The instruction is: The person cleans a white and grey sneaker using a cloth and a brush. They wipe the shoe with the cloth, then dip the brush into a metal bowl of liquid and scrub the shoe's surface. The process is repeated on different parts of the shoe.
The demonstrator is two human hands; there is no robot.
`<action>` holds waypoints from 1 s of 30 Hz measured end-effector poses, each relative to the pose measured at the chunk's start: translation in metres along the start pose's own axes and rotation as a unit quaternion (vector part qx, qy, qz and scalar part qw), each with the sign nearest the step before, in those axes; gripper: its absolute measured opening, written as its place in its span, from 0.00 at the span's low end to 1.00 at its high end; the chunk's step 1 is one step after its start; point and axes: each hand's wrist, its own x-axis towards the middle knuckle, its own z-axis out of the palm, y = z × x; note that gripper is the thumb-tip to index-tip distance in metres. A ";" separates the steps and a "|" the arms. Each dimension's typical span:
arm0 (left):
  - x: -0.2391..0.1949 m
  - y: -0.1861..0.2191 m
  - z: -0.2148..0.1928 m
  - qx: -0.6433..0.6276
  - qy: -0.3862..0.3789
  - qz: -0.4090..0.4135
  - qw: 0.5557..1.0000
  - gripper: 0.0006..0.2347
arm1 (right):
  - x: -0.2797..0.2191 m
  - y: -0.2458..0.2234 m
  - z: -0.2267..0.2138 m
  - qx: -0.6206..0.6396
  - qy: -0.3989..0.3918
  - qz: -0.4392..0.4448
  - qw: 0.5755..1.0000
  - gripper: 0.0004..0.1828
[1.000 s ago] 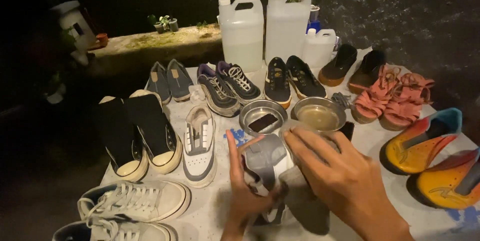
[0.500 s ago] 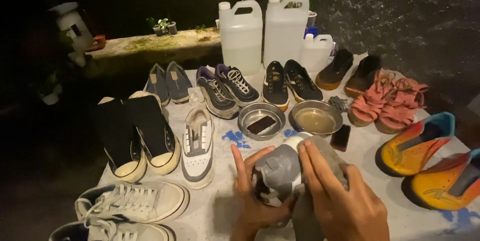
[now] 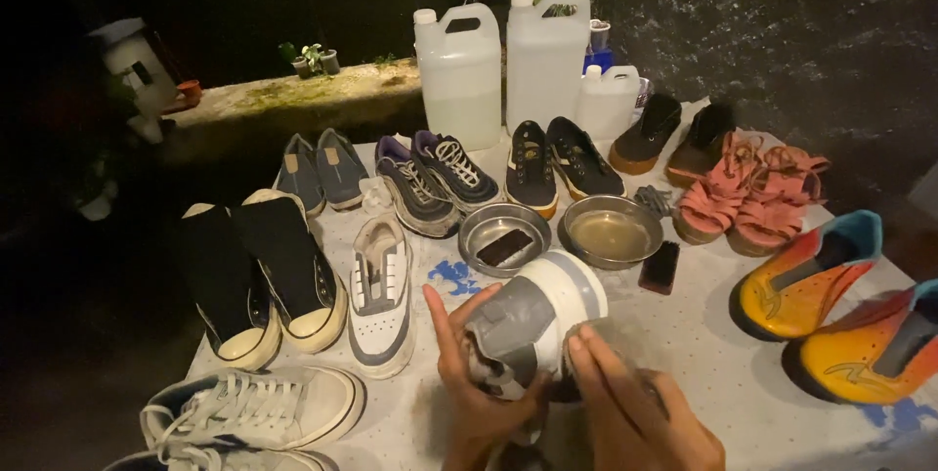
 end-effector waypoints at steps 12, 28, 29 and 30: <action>-0.010 -0.011 0.005 -0.021 0.062 -0.023 0.998 0.54 | 0.016 0.018 0.042 0.027 0.033 -0.073 0.996 0.25; 0.022 -0.005 -0.012 -0.049 0.074 -0.177 0.980 0.50 | -0.070 0.005 0.059 0.159 -0.071 -0.151 0.973 0.14; 0.024 -0.009 -0.011 -0.052 0.071 -0.163 0.983 0.49 | -0.071 0.006 0.059 0.156 -0.079 -0.161 0.971 0.15; 0.025 -0.012 -0.011 -0.055 0.068 -0.148 0.985 0.49 | -0.072 0.007 0.059 0.153 -0.087 -0.171 0.969 0.16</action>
